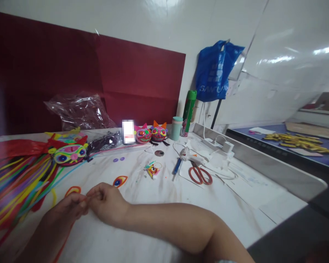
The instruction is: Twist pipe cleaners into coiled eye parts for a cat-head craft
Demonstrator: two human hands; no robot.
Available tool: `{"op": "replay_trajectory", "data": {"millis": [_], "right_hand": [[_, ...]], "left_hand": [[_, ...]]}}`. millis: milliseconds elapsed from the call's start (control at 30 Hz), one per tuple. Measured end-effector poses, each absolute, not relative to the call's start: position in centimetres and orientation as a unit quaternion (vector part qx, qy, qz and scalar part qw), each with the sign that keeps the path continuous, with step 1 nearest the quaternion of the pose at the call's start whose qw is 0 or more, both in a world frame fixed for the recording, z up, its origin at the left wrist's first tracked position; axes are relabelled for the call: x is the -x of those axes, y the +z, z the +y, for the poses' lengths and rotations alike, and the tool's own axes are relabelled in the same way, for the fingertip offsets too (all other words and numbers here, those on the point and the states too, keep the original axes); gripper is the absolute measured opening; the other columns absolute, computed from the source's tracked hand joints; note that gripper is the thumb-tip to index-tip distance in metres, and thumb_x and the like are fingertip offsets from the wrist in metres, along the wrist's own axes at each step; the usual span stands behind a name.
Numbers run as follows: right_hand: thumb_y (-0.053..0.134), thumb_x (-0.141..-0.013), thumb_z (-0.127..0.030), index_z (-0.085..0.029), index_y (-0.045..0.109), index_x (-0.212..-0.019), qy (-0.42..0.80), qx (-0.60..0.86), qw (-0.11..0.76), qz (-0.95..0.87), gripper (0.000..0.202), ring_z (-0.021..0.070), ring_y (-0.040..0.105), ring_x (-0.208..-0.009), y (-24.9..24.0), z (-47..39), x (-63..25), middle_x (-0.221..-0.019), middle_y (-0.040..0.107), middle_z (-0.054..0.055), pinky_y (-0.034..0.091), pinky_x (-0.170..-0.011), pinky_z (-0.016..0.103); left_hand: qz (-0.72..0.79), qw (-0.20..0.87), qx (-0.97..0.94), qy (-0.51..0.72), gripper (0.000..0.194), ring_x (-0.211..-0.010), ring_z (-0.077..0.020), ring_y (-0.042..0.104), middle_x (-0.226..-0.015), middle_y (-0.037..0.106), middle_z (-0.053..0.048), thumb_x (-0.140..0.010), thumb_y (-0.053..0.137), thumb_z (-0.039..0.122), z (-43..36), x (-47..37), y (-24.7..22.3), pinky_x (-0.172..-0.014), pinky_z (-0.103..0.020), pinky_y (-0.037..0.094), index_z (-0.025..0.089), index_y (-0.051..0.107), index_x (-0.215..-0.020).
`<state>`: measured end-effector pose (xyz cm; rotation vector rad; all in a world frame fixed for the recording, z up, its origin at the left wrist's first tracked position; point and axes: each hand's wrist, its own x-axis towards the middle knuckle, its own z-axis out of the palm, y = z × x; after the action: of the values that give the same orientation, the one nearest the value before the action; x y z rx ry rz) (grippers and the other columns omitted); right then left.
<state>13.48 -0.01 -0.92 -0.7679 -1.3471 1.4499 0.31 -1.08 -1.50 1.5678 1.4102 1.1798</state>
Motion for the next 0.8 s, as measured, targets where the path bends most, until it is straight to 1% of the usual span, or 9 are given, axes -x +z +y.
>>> {"op": "replay_trajectory", "data": {"millis": [67,167,200,300,400,500,633,733,800], "right_hand": [[0.064,-0.066,-0.035,-0.017,0.050,-0.068,0.619,0.317,0.486,-0.529,0.022,0.0076,0.047,-0.049,-1.3,0.2,-13.4,-0.055,0.052,-0.005,0.037,-0.050,0.021],[0.067,-0.061,-0.037,-0.015,0.053,-0.065,0.633,0.321,0.486,-0.510,0.026,0.0071,0.047,-0.047,-1.4,0.4,-14.1,-0.052,0.053,-0.004,0.037,-0.050,0.021],[0.068,-0.061,-0.037,-0.015,0.054,-0.064,0.642,0.314,0.481,-0.508,0.026,0.0074,0.048,-0.047,-1.5,0.4,-14.3,-0.051,0.054,-0.004,0.037,-0.050,0.022],[0.065,-0.065,-0.038,-0.013,0.056,-0.065,0.671,0.277,0.471,-0.502,0.027,0.0093,0.051,-0.049,-1.8,0.1,-14.5,-0.049,0.054,-0.003,0.039,-0.053,0.023],[0.064,-0.069,-0.039,-0.013,0.057,-0.068,0.688,0.256,0.469,-0.491,0.027,0.0107,0.054,-0.053,-2.0,-0.2,-14.4,-0.051,0.056,-0.001,0.039,-0.056,0.024],[0.063,-0.071,-0.041,-0.013,0.057,-0.070,0.660,0.269,0.467,-0.524,0.028,0.0103,0.051,-0.055,-1.8,-0.6,-14.6,-0.055,0.056,-0.001,0.038,-0.057,0.024],[0.061,-0.072,-0.045,-0.015,0.055,-0.069,0.568,0.321,0.464,-0.599,0.032,0.0086,0.042,-0.054,-1.8,-0.8,-15.0,-0.058,0.049,-0.003,0.033,-0.053,0.022],[0.055,-0.076,-0.050,-0.016,0.051,-0.068,0.542,0.332,0.451,-0.626,0.035,0.0096,0.040,-0.056,-2.1,-0.6,-15.1,-0.059,0.047,-0.002,0.033,-0.053,0.023],[0.051,-0.078,-0.050,-0.016,0.048,-0.069,0.540,0.331,0.442,-0.636,0.035,0.0102,0.041,-0.056,-2.1,-0.4,-15.2,-0.060,0.046,-0.002,0.033,-0.054,0.023]], "left_hand": [[0.536,0.368,-0.609,0.453,0.025,-0.047,-0.0109,0.038,-0.050,0.043,0.006,-0.065,0.052,0.043,-0.9,-0.1,-1.6,-0.044,-0.021,0.032,0.020,0.049,-0.058],[0.534,0.376,-0.598,0.465,0.023,-0.044,-0.0099,0.036,-0.047,0.042,0.007,-0.065,0.053,0.040,-1.2,-0.6,-1.8,-0.043,-0.021,0.029,0.020,0.048,-0.056],[0.530,0.381,-0.593,0.472,0.022,-0.044,-0.0098,0.036,-0.046,0.042,0.007,-0.065,0.053,0.038,-1.3,-0.9,-1.8,-0.043,-0.021,0.028,0.020,0.048,-0.056],[0.488,0.419,-0.589,0.490,0.019,-0.049,-0.0112,0.045,-0.049,0.051,0.005,-0.066,0.051,0.031,-1.7,-1.5,-1.6,-0.048,-0.022,0.032,0.019,0.045,-0.053],[0.460,0.442,-0.594,0.490,0.014,-0.050,-0.0106,0.047,-0.050,0.052,0.004,-0.068,0.048,0.024,-1.8,-1.4,-1.3,-0.050,-0.021,0.034,0.019,0.044,-0.055],[0.474,0.417,-0.604,0.487,0.013,-0.050,-0.0093,0.045,-0.050,0.049,0.005,-0.069,0.047,0.021,-2.0,-1.1,-1.2,-0.050,-0.020,0.034,0.018,0.045,-0.057],[0.520,0.369,-0.624,0.452,0.014,-0.046,-0.0075,0.037,-0.050,0.043,0.007,-0.072,0.049,0.023,-2.5,-1.2,-1.2,-0.046,-0.019,0.029,0.018,0.047,-0.059],[0.524,0.374,-0.636,0.424,0.014,-0.046,-0.0078,0.037,-0.051,0.045,0.007,-0.073,0.048,0.025,-2.4,-1.3,-1.2,-0.045,-0.019,0.029,0.018,0.049,-0.061],[0.523,0.378,-0.649,0.404,0.012,-0.047,-0.0084,0.038,-0.051,0.045,0.006,-0.072,0.047,0.023,-2.3,-1.2,-1.0,-0.045,-0.019,0.029,0.018,0.049,-0.061]]}}
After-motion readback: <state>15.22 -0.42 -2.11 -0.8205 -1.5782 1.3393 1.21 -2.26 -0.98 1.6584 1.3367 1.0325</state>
